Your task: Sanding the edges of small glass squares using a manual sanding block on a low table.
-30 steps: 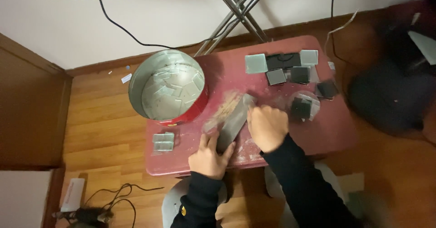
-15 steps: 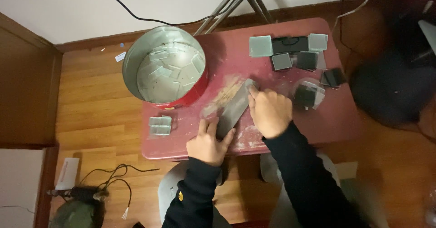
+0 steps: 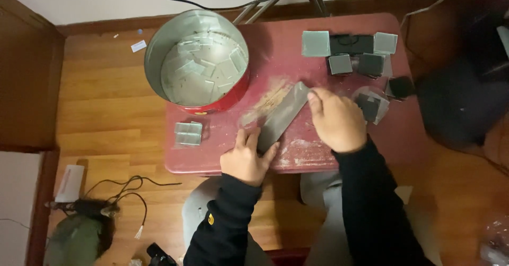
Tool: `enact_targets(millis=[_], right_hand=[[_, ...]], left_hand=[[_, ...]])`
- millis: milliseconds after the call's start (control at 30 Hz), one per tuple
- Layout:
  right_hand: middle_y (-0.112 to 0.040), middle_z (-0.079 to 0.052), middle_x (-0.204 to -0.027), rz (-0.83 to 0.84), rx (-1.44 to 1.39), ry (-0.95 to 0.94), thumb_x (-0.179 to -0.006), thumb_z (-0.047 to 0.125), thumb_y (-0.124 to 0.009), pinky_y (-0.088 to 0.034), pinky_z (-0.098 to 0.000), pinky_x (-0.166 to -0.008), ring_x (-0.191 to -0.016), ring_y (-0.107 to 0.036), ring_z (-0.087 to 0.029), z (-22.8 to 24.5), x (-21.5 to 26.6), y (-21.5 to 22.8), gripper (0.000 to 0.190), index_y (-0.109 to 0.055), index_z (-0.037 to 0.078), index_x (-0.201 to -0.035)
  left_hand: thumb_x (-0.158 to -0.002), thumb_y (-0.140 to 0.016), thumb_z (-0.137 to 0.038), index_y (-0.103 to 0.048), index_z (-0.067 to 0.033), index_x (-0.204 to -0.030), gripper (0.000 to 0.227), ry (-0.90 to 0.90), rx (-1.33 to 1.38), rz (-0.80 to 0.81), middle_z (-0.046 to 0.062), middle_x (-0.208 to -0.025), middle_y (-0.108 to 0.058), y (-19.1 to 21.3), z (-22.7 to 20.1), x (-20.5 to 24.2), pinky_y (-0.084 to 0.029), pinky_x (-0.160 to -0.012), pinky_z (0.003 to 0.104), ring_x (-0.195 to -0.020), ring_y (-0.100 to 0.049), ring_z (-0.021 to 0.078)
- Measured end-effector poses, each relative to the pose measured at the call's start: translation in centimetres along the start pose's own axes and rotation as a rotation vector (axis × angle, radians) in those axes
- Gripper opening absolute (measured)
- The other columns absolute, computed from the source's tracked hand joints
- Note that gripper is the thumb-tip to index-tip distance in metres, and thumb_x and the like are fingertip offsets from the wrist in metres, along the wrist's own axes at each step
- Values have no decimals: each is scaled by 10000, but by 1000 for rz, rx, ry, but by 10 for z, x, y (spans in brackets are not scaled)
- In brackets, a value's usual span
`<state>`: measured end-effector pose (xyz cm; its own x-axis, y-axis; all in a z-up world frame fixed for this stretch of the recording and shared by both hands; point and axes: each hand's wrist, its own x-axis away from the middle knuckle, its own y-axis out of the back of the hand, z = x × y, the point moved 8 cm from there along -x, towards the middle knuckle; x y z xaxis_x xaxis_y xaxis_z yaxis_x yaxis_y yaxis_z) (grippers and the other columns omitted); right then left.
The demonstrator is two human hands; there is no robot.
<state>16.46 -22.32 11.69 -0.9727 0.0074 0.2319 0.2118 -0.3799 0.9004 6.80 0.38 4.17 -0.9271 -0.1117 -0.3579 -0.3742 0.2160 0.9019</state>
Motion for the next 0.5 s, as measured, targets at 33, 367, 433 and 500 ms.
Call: enact_targets(millis=[33, 367, 433, 500], right_hand=[[-848, -186, -1165, 2, 4, 0, -1183, 516, -430, -601, -595, -1035, -1144, -799, -435, -2, 0, 1, 492, -769, 282, -1452], [-797, -226, -813, 189, -964, 203, -1210, 245, -507, -579, -289, -646, -679, -803, -231, 4, 0, 0, 371, -718, -17, -1367], [-799, -250, -829, 194, -1003, 239, -1207, 230, -526, -584, -297, -652, -687, -810, -250, 11, 5, 6, 358, -721, -26, -1365], [-815, -258, -861, 230, -1050, 289, -1205, 263, -537, -571, -283, -641, -675, -796, -232, 20, 11, 11, 389, -713, -56, -1343]], left_hand=[[-793, -826, -783, -836, -326, -1203, 614, 3, 2, 2, -130, -1074, -638, 0, 0, -1, -624, -596, 352, -569, -772, 251], [-803, -830, -754, -831, -308, -1176, 581, -11, 15, -17, -103, -1058, -641, 3, -2, -2, -609, -562, 365, -538, -756, 274], [-803, -804, -794, -825, -321, -1182, 606, -3, 9, -18, -104, -1053, -638, 5, -2, -2, -612, -557, 381, -532, -753, 278], [-808, -835, -739, -830, -297, -1179, 577, -3, 29, -3, -90, -1043, -640, 8, -3, -3, -614, -577, 391, -567, -766, 300]])
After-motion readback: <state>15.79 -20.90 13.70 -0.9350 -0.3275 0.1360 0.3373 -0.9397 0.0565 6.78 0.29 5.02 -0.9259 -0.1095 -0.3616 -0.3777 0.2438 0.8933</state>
